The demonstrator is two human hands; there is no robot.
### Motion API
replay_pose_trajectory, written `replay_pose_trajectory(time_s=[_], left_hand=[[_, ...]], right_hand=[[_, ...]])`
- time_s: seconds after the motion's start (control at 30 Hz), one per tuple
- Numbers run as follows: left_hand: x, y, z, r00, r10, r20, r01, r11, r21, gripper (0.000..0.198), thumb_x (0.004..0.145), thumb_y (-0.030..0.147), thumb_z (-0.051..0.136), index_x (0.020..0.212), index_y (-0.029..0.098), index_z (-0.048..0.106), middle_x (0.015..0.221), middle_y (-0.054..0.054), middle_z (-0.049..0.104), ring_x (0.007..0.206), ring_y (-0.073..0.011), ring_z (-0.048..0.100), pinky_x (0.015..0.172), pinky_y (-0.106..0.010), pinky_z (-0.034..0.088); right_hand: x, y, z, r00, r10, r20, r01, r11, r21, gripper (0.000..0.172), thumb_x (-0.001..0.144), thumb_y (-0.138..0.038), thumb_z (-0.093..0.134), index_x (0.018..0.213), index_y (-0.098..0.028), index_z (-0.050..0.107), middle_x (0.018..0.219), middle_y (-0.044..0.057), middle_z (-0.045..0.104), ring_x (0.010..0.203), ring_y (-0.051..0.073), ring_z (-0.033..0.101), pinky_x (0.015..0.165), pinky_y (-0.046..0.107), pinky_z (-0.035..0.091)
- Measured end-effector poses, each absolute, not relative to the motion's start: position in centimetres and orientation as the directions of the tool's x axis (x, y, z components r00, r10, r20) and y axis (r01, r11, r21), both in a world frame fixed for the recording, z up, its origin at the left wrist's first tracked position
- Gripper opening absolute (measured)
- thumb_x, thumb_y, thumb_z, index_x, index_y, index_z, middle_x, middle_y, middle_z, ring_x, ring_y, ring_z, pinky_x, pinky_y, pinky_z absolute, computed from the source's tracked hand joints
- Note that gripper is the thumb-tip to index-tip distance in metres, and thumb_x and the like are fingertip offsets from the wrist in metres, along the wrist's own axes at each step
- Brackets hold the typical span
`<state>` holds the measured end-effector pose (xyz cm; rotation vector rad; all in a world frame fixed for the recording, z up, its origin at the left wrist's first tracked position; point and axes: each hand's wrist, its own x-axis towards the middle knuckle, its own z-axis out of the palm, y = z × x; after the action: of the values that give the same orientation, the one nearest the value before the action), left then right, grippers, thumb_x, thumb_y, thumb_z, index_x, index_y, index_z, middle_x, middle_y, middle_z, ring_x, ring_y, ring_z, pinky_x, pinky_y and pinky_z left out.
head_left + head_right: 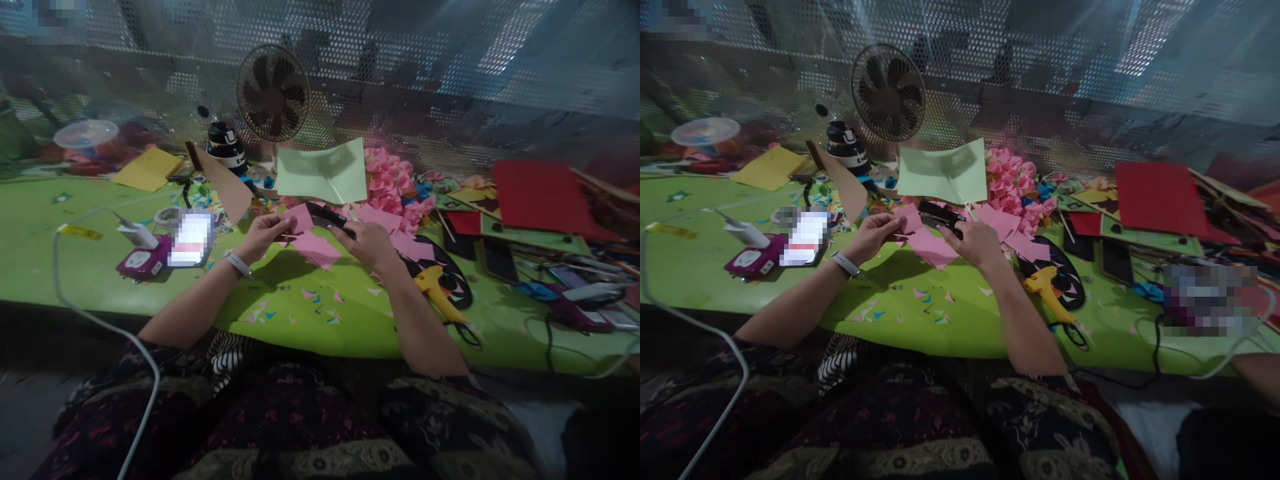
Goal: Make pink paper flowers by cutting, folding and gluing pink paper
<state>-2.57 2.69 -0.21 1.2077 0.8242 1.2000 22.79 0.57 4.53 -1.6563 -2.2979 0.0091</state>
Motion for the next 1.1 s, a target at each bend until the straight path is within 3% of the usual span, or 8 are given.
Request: replay_pose_trajectory(time_s=[0.23,0.53,0.73,0.93,1.1], left_hand=[[-2.5,2.5,-0.2,0.252,0.957,0.143,-0.177,-0.1,0.979,0.039,0.069,0.049,0.083,0.069,0.013,0.066,0.066,-0.002,0.067,0.058,-0.0099,0.065,0.058,-0.021,0.053],[-2.2,2.7,-1.0,0.238,0.953,0.186,-0.126,-0.159,0.979,0.035,0.071,0.047,0.082,0.068,0.014,0.069,0.064,-0.002,0.066,0.058,-0.0088,0.061,0.06,-0.022,0.052],[-2.2,2.6,-0.7,0.189,0.961,0.202,-0.14,-0.178,0.974,0.036,0.069,0.047,0.083,0.07,0.014,0.071,0.063,-0.003,0.066,0.057,-0.01,0.061,0.06,-0.024,0.053],[-1.5,1.9,-0.3,0.16,0.97,0.183,-0.175,-0.154,0.972,0.039,0.065,0.05,0.085,0.066,0.013,0.071,0.062,-0.003,0.067,0.056,-0.01,0.061,0.061,-0.024,0.054],[-1.2,1.5,-0.4,0.149,0.973,0.177,-0.203,-0.145,0.968,0.039,0.065,0.05,0.085,0.067,0.013,0.071,0.062,-0.003,0.066,0.056,-0.0094,0.06,0.06,-0.023,0.053]], right_hand=[[22.2,0.0,4.9,-0.319,0.929,0.185,0.946,0.325,0.0,0.062,0.095,-0.065,0.034,0.097,-0.016,0.072,0.091,0.013,0.074,0.082,0.026,0.066,0.064,0.032,0.04],[21.2,-0.5,5.1,-0.407,0.913,0.034,0.913,0.407,0.001,0.053,0.091,-0.057,0.049,0.115,-0.014,0.067,0.109,0.014,0.074,0.09,0.026,0.066,0.07,0.033,0.046],[21.7,-0.2,4.9,-0.42,0.907,0.028,0.906,0.421,-0.051,0.042,0.091,-0.049,0.05,0.108,-0.018,0.072,0.088,0.008,0.074,0.074,0.021,0.064,0.062,0.031,0.044],[21.1,-0.5,4.7,-0.416,0.907,0.067,0.903,0.421,-0.085,0.036,0.091,-0.043,0.051,0.101,-0.018,0.074,0.09,0.008,0.074,0.074,0.02,0.063,0.06,0.03,0.042],[21.0,0.0,3.7,-0.459,0.888,0.032,0.883,0.46,-0.092,0.036,0.09,-0.044,0.05,0.091,-0.018,0.074,0.077,0.006,0.071,0.062,0.017,0.057,0.057,0.029,0.038]])
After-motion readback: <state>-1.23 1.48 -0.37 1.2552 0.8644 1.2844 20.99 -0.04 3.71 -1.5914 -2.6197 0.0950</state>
